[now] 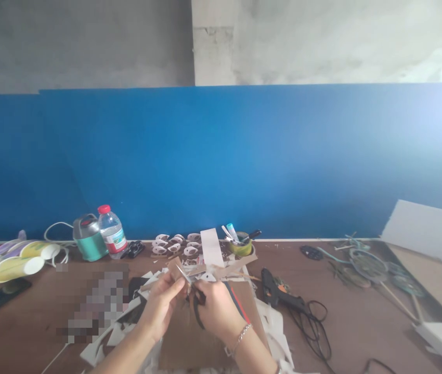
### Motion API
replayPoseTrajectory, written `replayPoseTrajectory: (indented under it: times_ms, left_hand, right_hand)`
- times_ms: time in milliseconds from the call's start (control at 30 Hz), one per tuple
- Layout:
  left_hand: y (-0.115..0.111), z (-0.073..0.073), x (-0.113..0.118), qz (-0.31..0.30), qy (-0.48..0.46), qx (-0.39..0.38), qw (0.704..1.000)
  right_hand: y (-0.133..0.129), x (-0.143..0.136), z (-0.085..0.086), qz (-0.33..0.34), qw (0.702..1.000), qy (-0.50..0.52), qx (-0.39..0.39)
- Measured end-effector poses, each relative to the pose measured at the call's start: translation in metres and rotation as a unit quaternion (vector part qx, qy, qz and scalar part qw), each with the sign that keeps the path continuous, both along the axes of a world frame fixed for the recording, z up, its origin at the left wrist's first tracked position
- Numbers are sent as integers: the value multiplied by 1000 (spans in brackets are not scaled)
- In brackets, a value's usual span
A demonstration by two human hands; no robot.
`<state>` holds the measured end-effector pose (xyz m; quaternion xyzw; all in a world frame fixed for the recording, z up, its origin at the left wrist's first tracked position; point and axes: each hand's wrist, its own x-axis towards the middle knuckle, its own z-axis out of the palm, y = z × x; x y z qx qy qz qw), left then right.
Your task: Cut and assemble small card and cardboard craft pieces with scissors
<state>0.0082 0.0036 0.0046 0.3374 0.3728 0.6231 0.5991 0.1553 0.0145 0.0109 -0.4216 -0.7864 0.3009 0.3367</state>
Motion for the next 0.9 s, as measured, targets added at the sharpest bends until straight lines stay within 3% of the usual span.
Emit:
replayPoseTrajectory:
  times_ms: [200, 367, 467, 667, 900]
  left_hand:
    - [-1, 3, 2, -31, -3, -19, 999]
    - [0, 8, 0, 10, -7, -30, 999]
    - [-1, 8, 2, 15, 8, -35, 999]
    - [-2, 11, 1, -3, 0, -20, 1000]
    - [2, 4, -4, -9, 7, 9, 1000]
  right_hand:
    - [7, 7, 7, -32, 999, 1, -25]
    - [11, 6, 12, -55, 964, 171, -195]
    - [9, 4, 14, -24, 950, 203, -236]
    - [5, 6, 14, 41, 986, 91, -132]
    - [0, 6, 14, -16, 998, -66, -11]
